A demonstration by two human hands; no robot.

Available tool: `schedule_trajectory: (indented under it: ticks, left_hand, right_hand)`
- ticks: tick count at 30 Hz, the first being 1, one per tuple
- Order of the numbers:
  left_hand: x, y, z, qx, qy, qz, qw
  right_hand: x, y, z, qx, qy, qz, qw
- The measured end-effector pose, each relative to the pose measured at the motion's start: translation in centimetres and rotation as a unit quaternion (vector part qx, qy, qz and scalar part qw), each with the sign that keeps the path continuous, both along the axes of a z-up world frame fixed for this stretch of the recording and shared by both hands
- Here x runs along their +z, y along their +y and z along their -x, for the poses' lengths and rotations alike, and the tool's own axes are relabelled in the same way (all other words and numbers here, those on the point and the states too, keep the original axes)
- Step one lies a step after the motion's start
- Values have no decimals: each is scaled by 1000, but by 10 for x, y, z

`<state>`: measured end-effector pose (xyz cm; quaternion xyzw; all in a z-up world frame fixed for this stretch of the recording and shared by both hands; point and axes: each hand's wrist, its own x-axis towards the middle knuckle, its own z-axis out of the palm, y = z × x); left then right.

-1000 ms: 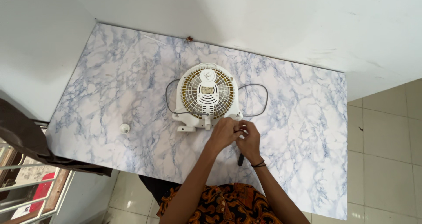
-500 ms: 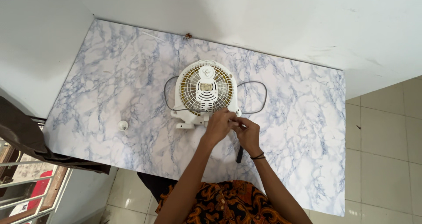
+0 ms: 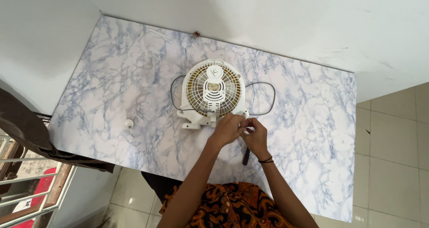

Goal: The person disassembles a small electric fan on a marble-patterned table, removes the front grille and internal components, then reassembles the fan using a screwdriver. The person also briefly handles a second yellow and blue fan before returning to the white fan.

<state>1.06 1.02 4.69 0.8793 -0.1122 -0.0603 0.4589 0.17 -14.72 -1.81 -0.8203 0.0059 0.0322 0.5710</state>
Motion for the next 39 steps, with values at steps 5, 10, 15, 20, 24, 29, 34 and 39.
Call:
schedule_trajectory:
  ticks: [5, 10, 15, 20, 24, 29, 34, 39]
  left_hand:
    - [-5, -5, -4, -13, -72, -11, 997]
    - [-7, 5, -11, 3, -53, -33, 998]
    - [-9, 9, -13, 2, -5, -89, 996]
    - [-12, 11, -13, 5, 11, -85, 996]
    - [-15, 9, -10, -1, -66, -37, 997]
    - [-24, 10, -4, 44, -100, -20, 994]
    - [-37, 61, 11, 245, -109, 85, 960]
    - [-44, 97, 36, 382, -143, 117, 905]
  right_hand:
    - [2, -5, -1, 4, -40, 12, 999]
    - [18, -2, -3, 46, -2, -46, 998]
    - [33, 6, -4, 54, 6, 3, 999]
    - [37, 2, -5, 66, -25, 4, 998]
    - [28, -4, -6, 116, -45, 6, 992]
    - [5, -5, -5, 94, -53, -6, 994]
    - [-7, -34, -18, 31, 9, 1, 999]
    - [-13, -28, -23, 144, -28, 160, 976]
